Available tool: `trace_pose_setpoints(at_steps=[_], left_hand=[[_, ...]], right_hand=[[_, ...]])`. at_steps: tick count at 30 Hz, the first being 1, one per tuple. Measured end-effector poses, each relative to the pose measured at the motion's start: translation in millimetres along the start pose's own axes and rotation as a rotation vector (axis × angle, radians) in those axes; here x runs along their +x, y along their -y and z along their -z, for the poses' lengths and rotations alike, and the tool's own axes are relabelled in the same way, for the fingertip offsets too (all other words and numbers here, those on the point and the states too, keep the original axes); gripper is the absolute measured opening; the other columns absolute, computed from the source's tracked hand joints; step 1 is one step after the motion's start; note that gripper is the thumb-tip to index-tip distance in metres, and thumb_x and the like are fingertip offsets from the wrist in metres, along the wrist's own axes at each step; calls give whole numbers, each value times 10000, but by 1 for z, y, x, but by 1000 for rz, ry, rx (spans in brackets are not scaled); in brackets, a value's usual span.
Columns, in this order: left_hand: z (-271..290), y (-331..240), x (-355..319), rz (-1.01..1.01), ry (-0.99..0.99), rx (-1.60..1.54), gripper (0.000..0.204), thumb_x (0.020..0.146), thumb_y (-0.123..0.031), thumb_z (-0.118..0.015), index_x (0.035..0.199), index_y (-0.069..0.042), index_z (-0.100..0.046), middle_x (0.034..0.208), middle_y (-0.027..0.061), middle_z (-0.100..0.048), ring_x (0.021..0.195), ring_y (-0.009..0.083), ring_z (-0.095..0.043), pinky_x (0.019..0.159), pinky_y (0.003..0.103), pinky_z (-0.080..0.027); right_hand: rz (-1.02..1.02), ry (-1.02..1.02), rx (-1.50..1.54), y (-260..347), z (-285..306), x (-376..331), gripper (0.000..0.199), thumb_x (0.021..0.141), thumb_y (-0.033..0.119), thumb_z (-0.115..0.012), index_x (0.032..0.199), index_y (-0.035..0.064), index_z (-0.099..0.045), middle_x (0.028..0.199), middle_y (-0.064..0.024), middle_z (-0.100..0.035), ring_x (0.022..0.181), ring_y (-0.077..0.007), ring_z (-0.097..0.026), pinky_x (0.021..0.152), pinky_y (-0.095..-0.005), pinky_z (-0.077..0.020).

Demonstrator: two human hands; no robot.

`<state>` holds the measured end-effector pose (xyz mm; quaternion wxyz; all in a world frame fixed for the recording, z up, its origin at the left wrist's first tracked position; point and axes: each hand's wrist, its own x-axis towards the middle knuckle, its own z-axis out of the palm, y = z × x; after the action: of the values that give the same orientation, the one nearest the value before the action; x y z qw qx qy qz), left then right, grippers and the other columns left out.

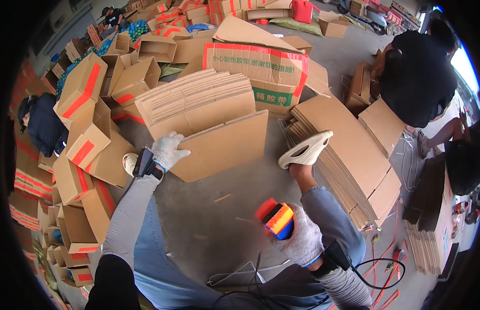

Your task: Assembling cardboard boxes and sealing the bottom with a tape dispenser.

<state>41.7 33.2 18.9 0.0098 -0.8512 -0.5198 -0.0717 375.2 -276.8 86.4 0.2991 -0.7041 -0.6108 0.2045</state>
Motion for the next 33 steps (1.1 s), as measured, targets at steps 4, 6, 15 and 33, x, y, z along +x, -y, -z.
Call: trace_pose_setpoints(at_steps=[4, 6, 15, 33], left_hand=[[35, -20, -65, -320, 37, 32, 385, 811, -443, -748, 952, -91, -680, 915, 90, -638, 877, 296, -670, 713, 436, -539], [56, -22, -94, -436, -65, 50, 316, 805, -403, -757, 833, -103, -662, 818, 74, -603, 798, 273, -653, 676, 412, -527], [36, -35, -224, -335, -49, 137, 436, 856, -559, -672, 759, -136, -632, 729, 35, -604, 757, 275, -657, 735, 462, -523], [-23, -106, -288, 957, -515, -1775, 781, 817, -27, -675, 1484, -162, -292, 1240, 56, -554, 1054, 214, -590, 804, 380, -531]], right_hand=[[97, -220, -27, -17, -1, 5, 759, 669, 285, -920, 1276, 37, -540, 1072, -162, -679, 979, -324, -697, 871, -400, -562], [94, -341, 46, -14, 13, 7, 791, 654, 252, -934, 1288, 24, -520, 1100, -149, -665, 1012, -278, -686, 898, -390, -550], [461, 340, -42, 15, -41, 21, 861, 674, 445, -889, 1360, 80, -518, 1202, -175, -654, 1119, -383, -640, 947, -439, -532], [73, 437, -145, -36, -70, -7, 987, 631, 597, -891, 1332, 33, -485, 1118, -209, -674, 1067, -355, -675, 915, -418, -547]])
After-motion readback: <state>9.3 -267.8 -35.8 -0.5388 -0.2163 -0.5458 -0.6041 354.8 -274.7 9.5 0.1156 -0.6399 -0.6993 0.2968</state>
